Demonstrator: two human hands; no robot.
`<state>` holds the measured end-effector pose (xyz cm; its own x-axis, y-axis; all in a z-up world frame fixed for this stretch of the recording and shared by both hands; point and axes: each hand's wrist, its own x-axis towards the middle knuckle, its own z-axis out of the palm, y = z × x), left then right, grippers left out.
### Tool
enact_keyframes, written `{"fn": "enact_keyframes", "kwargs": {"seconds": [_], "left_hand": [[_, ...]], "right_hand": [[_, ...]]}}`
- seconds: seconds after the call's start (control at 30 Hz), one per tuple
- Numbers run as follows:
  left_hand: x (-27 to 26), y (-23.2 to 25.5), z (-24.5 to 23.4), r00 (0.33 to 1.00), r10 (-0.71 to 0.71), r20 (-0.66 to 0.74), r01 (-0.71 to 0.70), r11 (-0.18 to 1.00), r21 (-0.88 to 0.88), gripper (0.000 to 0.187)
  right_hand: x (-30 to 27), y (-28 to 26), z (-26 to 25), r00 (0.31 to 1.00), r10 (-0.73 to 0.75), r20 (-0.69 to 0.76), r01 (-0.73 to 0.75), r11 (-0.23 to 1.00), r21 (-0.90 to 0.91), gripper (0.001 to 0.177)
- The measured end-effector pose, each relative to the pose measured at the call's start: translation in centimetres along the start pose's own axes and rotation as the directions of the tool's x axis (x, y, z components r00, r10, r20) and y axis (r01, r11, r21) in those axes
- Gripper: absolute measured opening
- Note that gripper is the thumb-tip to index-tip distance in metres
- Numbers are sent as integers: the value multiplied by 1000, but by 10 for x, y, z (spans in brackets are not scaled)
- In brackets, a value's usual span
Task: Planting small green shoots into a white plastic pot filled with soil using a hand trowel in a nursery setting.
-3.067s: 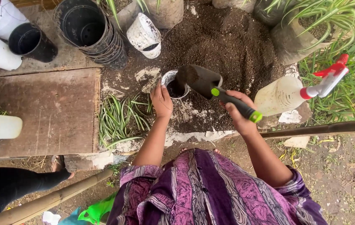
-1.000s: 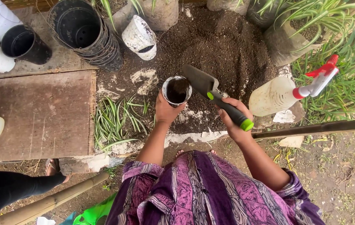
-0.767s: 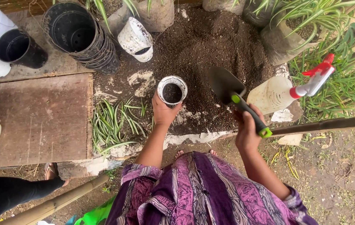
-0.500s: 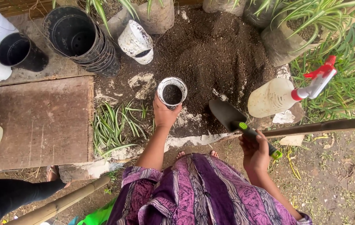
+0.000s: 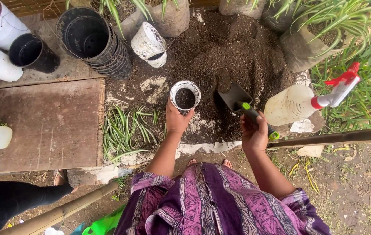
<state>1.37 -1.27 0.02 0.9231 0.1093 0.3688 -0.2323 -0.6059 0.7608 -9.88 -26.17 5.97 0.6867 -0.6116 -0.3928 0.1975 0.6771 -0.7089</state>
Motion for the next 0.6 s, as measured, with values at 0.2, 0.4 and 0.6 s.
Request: {"fn": "enact_keyframes", "kwargs": {"seconds": [0.2, 0.4, 0.6], "left_hand": [[-1, -9, 3, 1000, 10, 25, -10, 1000, 11, 106], [-1, -15, 7, 996, -24, 84, 21, 999, 38, 106], [-4, -17, 7, 995, -29, 100, 26, 999, 29, 105]], "right_hand": [[-1, -24, 19, 990, -91, 108, 95, 995, -35, 40], [-26, -36, 43, 945, -171, 279, 220, 964, -152, 36], [-53, -36, 56, 735, -296, 610, 556, 777, -294, 34]]}}
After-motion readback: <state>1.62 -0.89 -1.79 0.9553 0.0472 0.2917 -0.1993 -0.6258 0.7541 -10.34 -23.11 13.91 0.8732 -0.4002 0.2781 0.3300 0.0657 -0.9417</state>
